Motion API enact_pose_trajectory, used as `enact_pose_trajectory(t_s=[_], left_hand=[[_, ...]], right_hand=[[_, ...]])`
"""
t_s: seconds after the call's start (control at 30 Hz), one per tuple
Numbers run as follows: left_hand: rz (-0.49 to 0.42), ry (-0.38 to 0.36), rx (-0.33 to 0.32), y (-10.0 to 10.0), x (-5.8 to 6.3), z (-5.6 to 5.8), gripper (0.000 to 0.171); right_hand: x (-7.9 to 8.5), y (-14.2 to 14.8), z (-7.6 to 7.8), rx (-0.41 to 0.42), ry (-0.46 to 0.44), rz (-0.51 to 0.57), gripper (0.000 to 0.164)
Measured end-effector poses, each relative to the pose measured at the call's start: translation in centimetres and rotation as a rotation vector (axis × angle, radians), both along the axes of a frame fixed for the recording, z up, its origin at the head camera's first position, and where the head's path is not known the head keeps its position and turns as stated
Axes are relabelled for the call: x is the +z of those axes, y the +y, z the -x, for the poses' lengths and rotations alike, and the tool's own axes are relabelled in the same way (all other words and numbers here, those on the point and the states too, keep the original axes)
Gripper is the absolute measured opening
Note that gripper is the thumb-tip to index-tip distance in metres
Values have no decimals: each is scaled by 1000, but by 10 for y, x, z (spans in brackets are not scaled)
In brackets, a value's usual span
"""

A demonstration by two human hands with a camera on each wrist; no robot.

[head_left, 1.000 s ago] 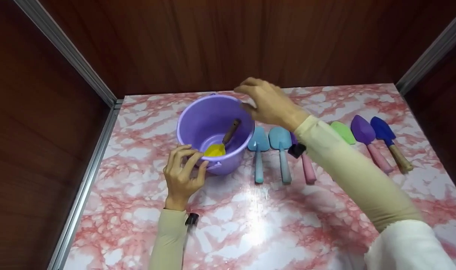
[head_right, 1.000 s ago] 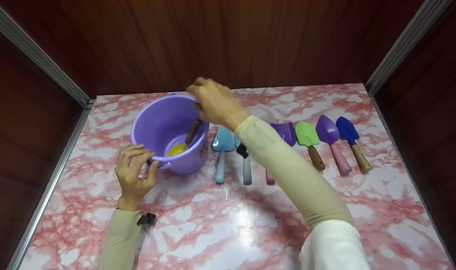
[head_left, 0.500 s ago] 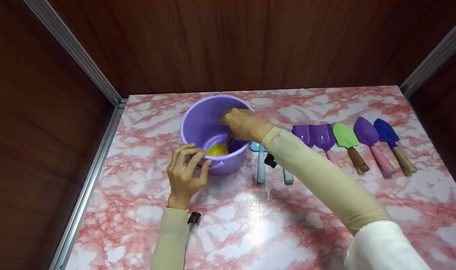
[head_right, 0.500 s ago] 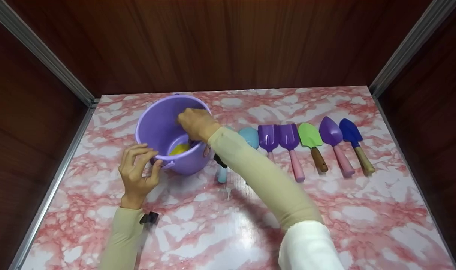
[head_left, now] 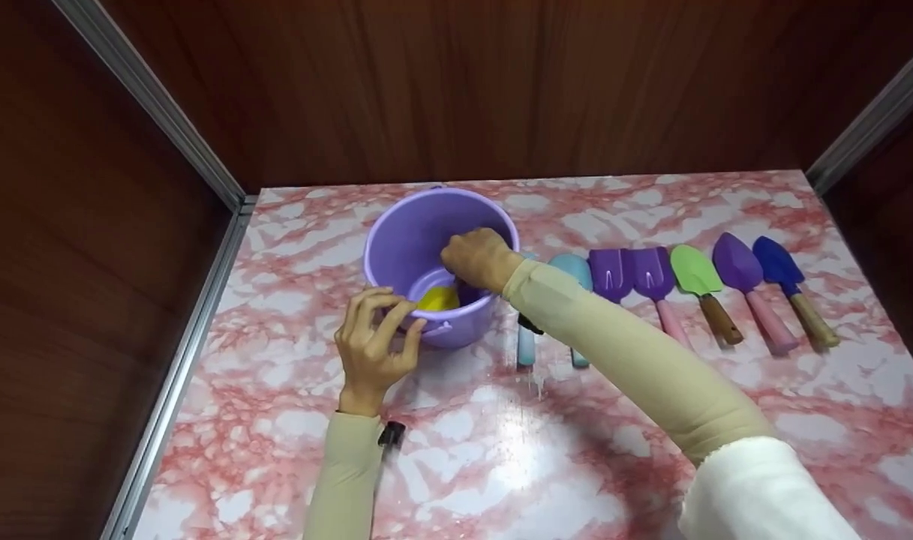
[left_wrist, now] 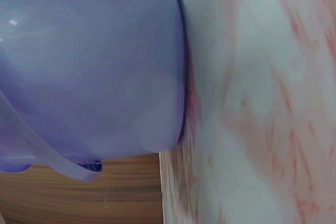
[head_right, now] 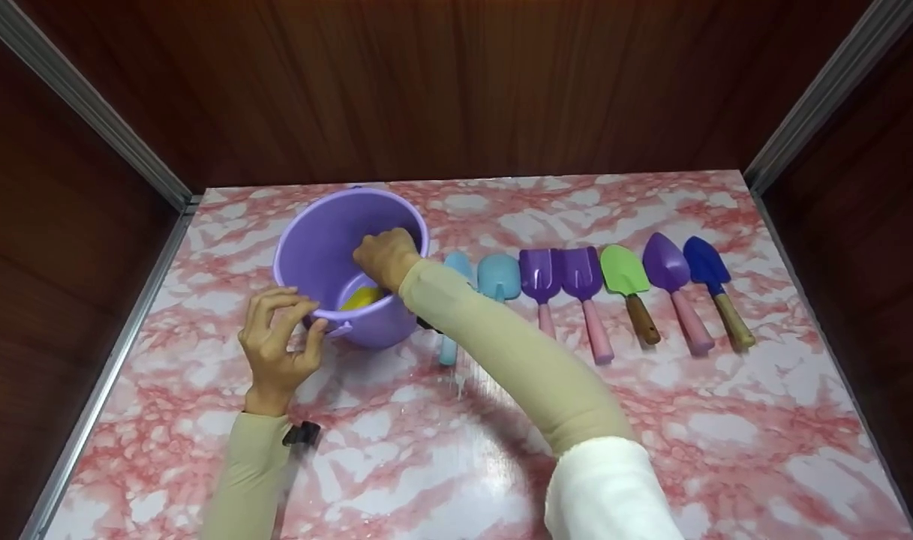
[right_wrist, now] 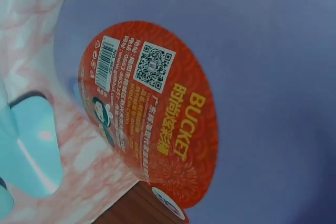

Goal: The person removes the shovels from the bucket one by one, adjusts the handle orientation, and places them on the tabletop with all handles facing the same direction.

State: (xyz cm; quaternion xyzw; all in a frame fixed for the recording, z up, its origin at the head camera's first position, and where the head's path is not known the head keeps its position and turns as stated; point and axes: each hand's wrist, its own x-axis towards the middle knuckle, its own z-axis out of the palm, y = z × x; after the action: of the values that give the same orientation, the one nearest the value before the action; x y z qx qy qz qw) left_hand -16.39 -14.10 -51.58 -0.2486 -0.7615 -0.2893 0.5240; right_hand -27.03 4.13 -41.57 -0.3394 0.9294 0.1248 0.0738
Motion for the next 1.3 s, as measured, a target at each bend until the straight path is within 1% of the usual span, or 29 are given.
enact_pose_trajectory(t_s=[0.2, 0.47, 0.6, 0.87, 1.1, 1.3], left_hand=[[-4, -4, -2, 0, -1, 0, 26], [-12, 2, 4, 0, -2, 0, 28], [-11, -1, -2, 0, -1, 0, 28], [-13, 2, -12, 1, -1, 0, 27], [-18, 5, -13, 1, -1, 0, 28], [-13, 4, -8, 1, -2, 1, 28]], right_hand=[[-2, -6, -1, 13, 34, -66, 24], [-1, -9, -1, 6, 14, -108, 27], [0, -7, -1, 22, 39, -120, 25], [4, -4, -5, 70, 131, -95, 23], [13, -4, -6, 56, 135, -84, 16], [24, -1, -6, 47, 133, -66, 15]])
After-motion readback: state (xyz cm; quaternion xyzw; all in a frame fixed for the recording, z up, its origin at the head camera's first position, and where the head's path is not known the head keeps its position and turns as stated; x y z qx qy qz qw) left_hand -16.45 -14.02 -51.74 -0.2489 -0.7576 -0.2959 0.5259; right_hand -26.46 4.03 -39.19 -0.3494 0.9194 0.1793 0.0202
